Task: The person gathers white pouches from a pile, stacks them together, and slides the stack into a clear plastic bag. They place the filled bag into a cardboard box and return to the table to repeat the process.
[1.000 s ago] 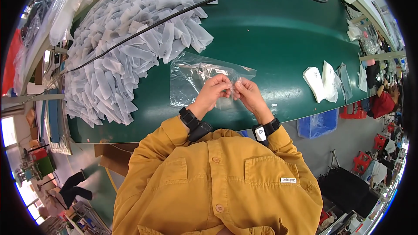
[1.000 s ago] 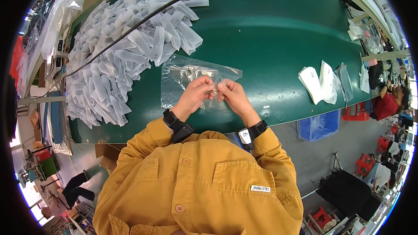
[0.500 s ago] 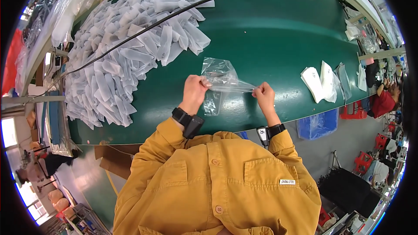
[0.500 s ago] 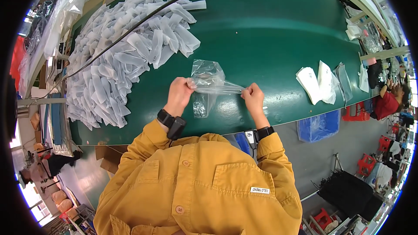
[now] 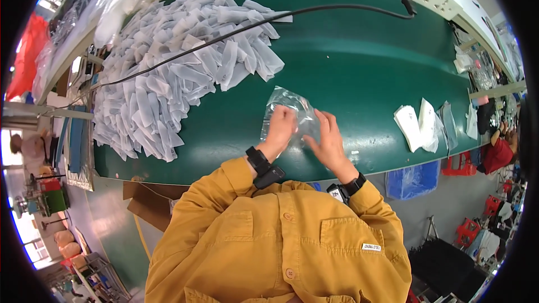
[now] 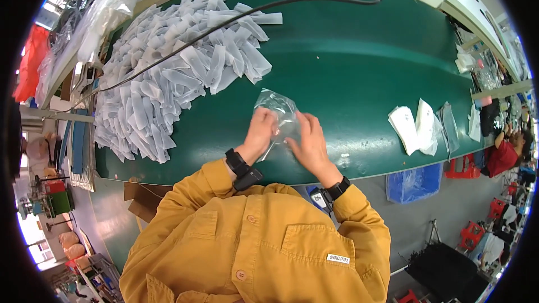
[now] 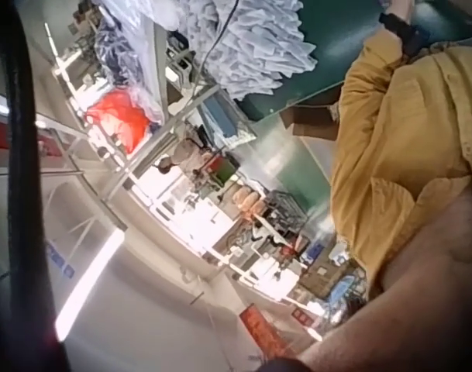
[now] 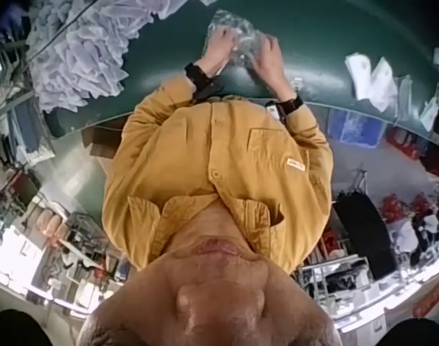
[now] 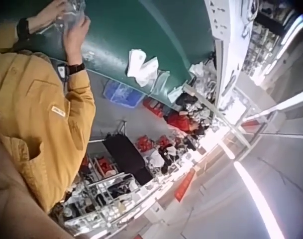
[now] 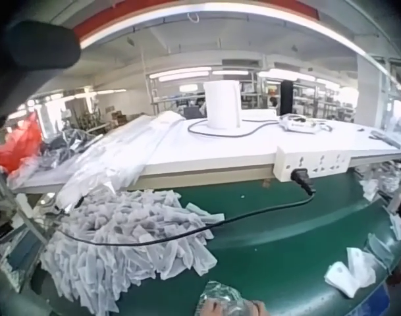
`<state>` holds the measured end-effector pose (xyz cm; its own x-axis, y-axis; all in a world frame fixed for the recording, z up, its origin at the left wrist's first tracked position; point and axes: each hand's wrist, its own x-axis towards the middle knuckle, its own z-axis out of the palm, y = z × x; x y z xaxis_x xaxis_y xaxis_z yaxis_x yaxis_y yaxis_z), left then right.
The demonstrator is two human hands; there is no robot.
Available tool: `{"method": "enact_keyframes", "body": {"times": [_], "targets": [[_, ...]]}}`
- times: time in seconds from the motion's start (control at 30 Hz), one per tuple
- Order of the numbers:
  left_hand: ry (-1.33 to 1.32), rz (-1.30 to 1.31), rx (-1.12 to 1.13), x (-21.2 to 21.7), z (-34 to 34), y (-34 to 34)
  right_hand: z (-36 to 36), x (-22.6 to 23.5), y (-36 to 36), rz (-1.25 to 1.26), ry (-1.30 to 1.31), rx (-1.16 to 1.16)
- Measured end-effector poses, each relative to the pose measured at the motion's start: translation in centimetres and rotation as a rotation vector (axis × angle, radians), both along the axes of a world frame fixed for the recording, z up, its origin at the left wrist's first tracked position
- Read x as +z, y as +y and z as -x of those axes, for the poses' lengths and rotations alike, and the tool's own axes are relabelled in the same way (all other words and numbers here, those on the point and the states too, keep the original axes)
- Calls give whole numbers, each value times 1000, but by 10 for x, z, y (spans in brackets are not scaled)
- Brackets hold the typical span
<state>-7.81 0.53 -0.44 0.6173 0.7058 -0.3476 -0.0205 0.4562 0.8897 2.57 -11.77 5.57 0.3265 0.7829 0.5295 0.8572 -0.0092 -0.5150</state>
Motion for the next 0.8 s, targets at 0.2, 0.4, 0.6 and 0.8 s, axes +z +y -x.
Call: {"method": "enact_keyframes", "body": {"times": [0.2,0.4,0.6,0.8], "targets": [[277,-807,-95,19,-2,-7,-54,-45,10,49,136,-59],[233,-974,-28,-13,7,23,-81,-51,-10,186,-209,-189],[28,-766,-129,23,-14,4,-15,5,-18,139,15,401],[-149,-819,-364,8,-33,-10,-48,-60,25,293,158,400]]}}
